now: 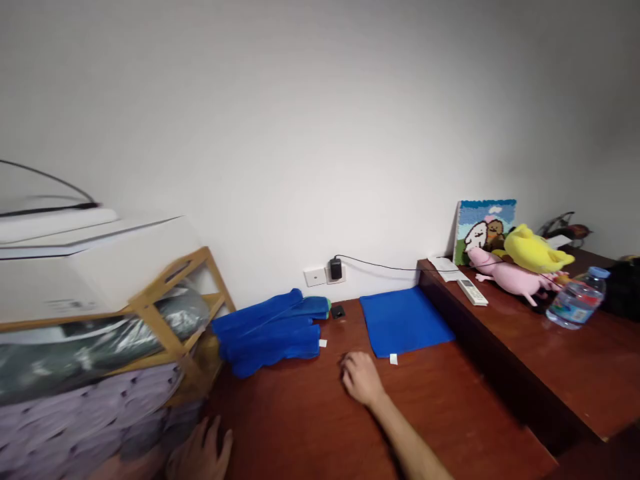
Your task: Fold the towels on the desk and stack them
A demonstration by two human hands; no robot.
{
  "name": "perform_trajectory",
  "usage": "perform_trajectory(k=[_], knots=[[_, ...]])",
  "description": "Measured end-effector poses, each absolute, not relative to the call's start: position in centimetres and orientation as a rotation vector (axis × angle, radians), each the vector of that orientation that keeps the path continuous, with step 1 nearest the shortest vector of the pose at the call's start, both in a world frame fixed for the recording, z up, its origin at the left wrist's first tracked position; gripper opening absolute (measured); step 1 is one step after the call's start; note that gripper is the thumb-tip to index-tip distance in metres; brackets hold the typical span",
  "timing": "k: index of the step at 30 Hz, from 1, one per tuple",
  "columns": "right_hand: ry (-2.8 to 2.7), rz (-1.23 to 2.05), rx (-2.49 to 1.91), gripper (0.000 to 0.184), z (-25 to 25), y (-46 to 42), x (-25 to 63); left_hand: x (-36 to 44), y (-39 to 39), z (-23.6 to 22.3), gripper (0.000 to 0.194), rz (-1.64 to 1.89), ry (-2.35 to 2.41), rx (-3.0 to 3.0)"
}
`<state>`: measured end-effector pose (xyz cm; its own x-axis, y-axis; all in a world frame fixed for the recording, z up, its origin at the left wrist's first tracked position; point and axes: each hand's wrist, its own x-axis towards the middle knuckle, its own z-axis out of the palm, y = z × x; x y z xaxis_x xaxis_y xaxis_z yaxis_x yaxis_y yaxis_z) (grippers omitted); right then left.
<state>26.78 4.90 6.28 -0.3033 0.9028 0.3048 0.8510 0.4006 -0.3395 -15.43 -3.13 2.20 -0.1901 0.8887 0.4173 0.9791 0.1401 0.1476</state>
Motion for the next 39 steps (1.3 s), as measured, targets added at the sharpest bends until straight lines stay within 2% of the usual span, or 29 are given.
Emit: perform_trajectory(k=[3,5,8,14,22,25,27,29,32,35,37,39], knots=[[-2.34,0.26,-1.341,0.034,6.2,3.3,18.6,-14.4,-3.7,2.6,0.065,-0.453,-2.163,-1.828],[-2.343,0.252,-1.36,0.034,7.0,4.1,14.8,-13.9,-4.1,2.6,0.067,-0.421,-2.181,-1.781],[-2.33,0.195,-1.464,0.039,8.9,6.5,10.9,-13.5,-4.4,2.6,0.063,-0.423,-2.177,-1.759],[-2.519,0.2,-1.43,0.027,11.3,9.2,4.6,-13.1,-5.0,2.8,0.057,-0.544,-2.2,-1.761],[-2.39,0.337,-1.576,0.025,11.1,7.0,-4.2,-12.6,-5.7,2.8,0.052,-0.594,-2.187,-1.733],[-2.268,0.41,-1.604,0.018,12.9,6.7,-5.7,-12.6,-5.8,2.4,0.051,-0.626,-2.197,-1.722],[-2.185,0.452,-1.572,0.013,16.2,7.7,-5.6,-12.5,-5.8,2.3,0.051,-0.633,-2.198,-1.715],[-2.08,0.45,-1.52,0.02,21.6,9.3,-4.4,-12.4,-5.7,2.3,0.051,-0.633,-2.197,-1.709],[-1.887,0.327,-1.336,0.041,32.5,10.3,0.1,-12.3,-5.5,2.5,0.052,-0.617,-2.204,-1.712],[-1.652,0.195,-0.923,0.041,42.5,8.1,5.9,-12.3,-5.4,3.0,0.053,-0.611,-2.234,-1.724],[-1.595,0.229,-0.869,0.04,46.3,5.9,9.1,-12.4,-5.6,3.6,0.051,-0.654,-2.232,-1.756],[-1.545,0.331,-0.909,0.041,47.2,4.0,11.4,-12.5,-6.0,4.5,0.044,-0.768,-2.167,-1.839]])
